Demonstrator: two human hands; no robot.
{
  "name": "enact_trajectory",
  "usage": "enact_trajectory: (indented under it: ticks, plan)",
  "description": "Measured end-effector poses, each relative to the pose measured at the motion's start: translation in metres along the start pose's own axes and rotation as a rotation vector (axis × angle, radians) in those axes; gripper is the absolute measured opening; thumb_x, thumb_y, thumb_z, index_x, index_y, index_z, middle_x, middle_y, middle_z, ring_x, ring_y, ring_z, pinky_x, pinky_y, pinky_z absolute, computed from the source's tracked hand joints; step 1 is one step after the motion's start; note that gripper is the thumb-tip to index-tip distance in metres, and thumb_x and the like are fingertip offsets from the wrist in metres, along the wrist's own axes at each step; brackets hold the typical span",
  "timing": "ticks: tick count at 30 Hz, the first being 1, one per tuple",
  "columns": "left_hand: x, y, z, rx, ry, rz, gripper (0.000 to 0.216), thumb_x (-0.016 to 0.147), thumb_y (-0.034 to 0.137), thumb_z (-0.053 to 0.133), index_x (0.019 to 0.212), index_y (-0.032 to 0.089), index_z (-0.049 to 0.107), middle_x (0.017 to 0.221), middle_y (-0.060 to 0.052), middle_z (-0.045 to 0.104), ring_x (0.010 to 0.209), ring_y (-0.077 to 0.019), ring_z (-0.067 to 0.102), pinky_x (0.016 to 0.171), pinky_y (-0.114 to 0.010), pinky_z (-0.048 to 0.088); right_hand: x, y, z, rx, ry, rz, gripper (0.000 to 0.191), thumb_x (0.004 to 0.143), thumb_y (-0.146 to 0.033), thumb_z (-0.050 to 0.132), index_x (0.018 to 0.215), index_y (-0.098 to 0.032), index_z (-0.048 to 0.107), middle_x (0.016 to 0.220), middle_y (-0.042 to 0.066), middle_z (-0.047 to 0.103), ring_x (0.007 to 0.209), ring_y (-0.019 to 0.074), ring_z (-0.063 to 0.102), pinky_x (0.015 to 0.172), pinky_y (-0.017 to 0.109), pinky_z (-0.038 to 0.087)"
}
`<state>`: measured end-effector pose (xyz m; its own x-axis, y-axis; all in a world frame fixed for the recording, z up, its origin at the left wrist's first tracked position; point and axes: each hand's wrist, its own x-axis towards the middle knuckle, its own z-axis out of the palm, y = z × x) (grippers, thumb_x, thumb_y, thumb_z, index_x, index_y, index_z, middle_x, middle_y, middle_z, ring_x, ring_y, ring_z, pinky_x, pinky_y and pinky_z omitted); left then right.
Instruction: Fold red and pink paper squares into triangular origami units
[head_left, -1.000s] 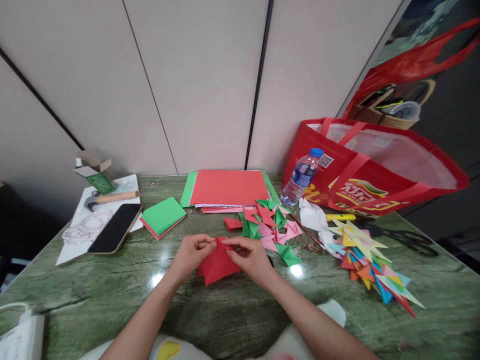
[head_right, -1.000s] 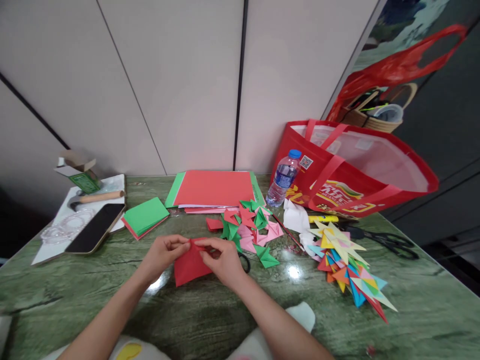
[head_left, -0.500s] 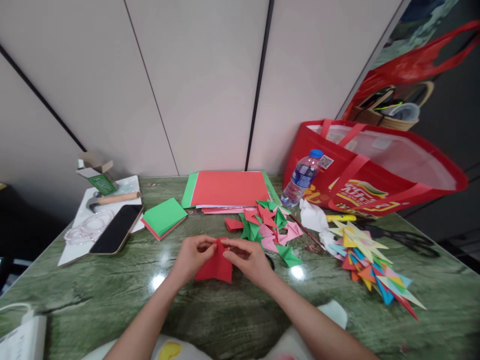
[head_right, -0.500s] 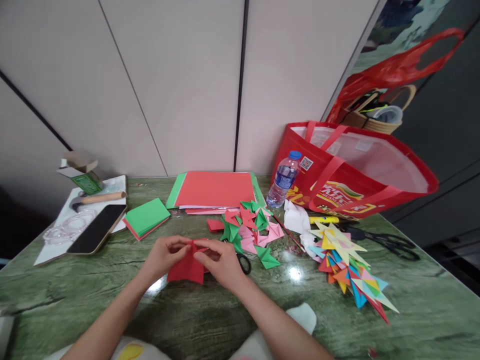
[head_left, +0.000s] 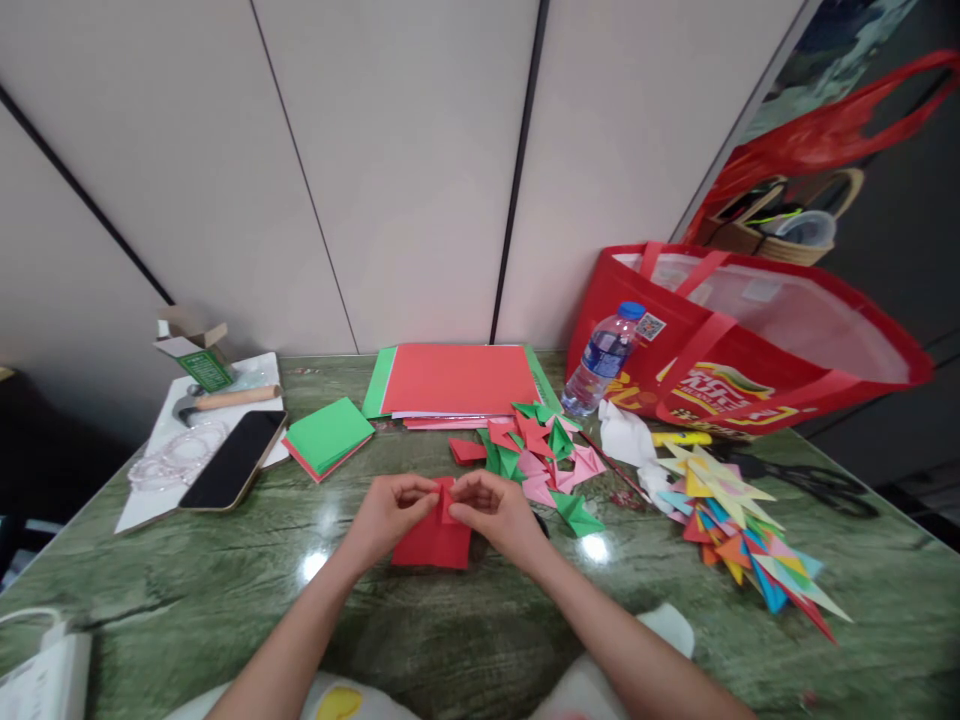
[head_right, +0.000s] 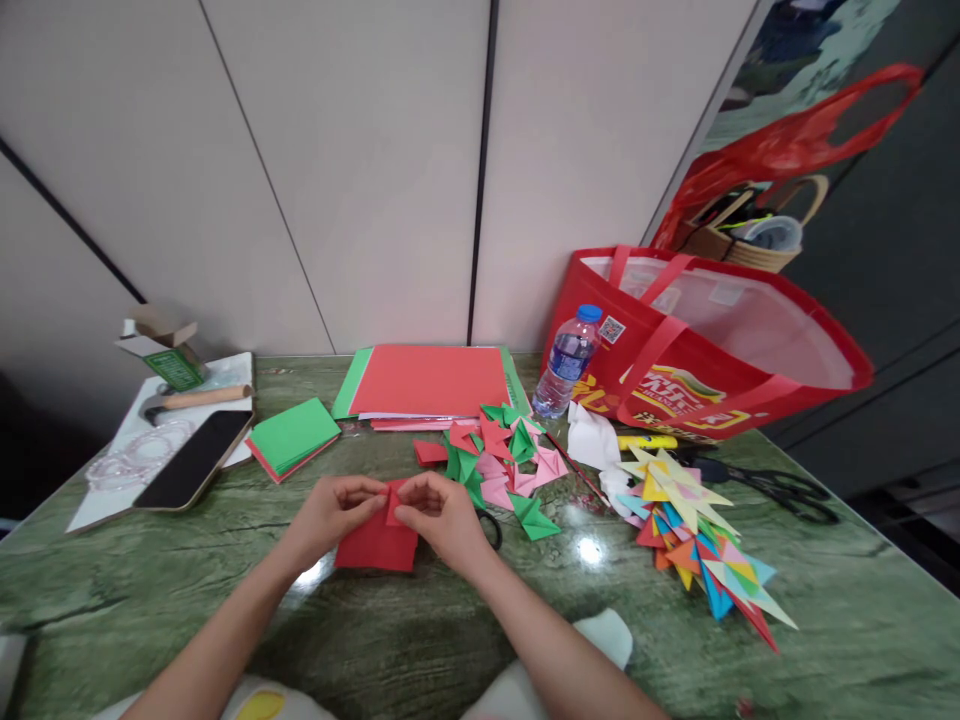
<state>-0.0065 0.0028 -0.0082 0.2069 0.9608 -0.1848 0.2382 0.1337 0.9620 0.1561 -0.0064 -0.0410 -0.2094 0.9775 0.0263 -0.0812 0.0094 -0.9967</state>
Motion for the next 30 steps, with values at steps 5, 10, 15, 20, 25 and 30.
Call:
enact_trajectory:
  ticks: [5, 10, 15, 20, 25, 30]
  plan:
    - [-0.0033, 0.0022, -0.0001, -0.063, -0.084, -0.060, 0.022, 0.064, 0.031, 0.065, 0.075, 0.012, 0.065, 0.062, -0.001, 0.067, 0.053, -0.0109, 0.054, 0.049, -0.018, 0.036, 0.0030, 0.0020, -0.0020, 0.168, 0.036, 0.100, 0.027, 0.052, -0.028, 0.075, 0.071, -0.017, 0.058, 0.068, -0.001, 0.062, 0.062, 0.0121, 0.058, 0.062, 0.025, 0.045]
    - [-0.0039, -0.0002, 0.0000, -0.109, -0.136, -0.121, 0.024, 0.063, 0.035, 0.066, 0.064, 0.012, 0.062, 0.053, 0.001, 0.061, 0.046, -0.0088, 0.049, 0.045, -0.017, 0.032, 0.0027, 0.0011, -0.0040, 0.252, 0.007, 0.180, 0.028, 0.048, -0.027, 0.077, 0.068, -0.016, 0.061, 0.062, -0.002, 0.062, 0.058, 0.0104, 0.056, 0.061, 0.024, 0.045]
    - [-0.0033, -0.0020, 0.0017, -0.137, -0.146, -0.148, 0.026, 0.060, 0.036, 0.068, 0.070, 0.012, 0.062, 0.057, 0.000, 0.063, 0.048, -0.0099, 0.052, 0.049, -0.019, 0.035, 0.0024, 0.0034, -0.0062, 0.312, 0.008, 0.297, 0.033, 0.043, -0.027, 0.079, 0.068, -0.015, 0.061, 0.060, -0.003, 0.062, 0.052, 0.0088, 0.055, 0.054, 0.021, 0.044]
    - [-0.0034, -0.0021, 0.0015, -0.059, -0.140, -0.108, 0.025, 0.062, 0.035, 0.066, 0.069, 0.012, 0.062, 0.054, 0.001, 0.061, 0.045, -0.0084, 0.048, 0.046, -0.018, 0.030, 0.0021, 0.0018, -0.0083, 0.400, -0.024, 0.443, 0.038, 0.040, -0.024, 0.081, 0.072, -0.014, 0.061, 0.061, -0.002, 0.063, 0.054, 0.0096, 0.058, 0.058, 0.024, 0.046]
    - [-0.0036, -0.0030, 0.0008, 0.028, -0.161, -0.088, 0.023, 0.065, 0.034, 0.063, 0.070, 0.012, 0.064, 0.054, 0.001, 0.060, 0.045, -0.0079, 0.045, 0.044, -0.017, 0.027, 0.0016, 0.0004, -0.0099, 0.369, -0.064, 0.498, 0.035, 0.039, -0.020, 0.081, 0.067, -0.013, 0.061, 0.057, -0.002, 0.063, 0.051, 0.0099, 0.057, 0.055, 0.025, 0.046]
    - [-0.0042, -0.0030, 0.0020, 0.008, -0.184, -0.097, 0.024, 0.065, 0.034, 0.064, 0.073, 0.012, 0.064, 0.057, 0.000, 0.062, 0.047, -0.0086, 0.047, 0.046, -0.017, 0.029, 0.0012, 0.0005, -0.0101, 0.323, -0.061, 0.510, 0.033, 0.040, -0.020, 0.081, 0.066, -0.013, 0.061, 0.054, -0.004, 0.061, 0.049, 0.0079, 0.055, 0.053, 0.022, 0.044]
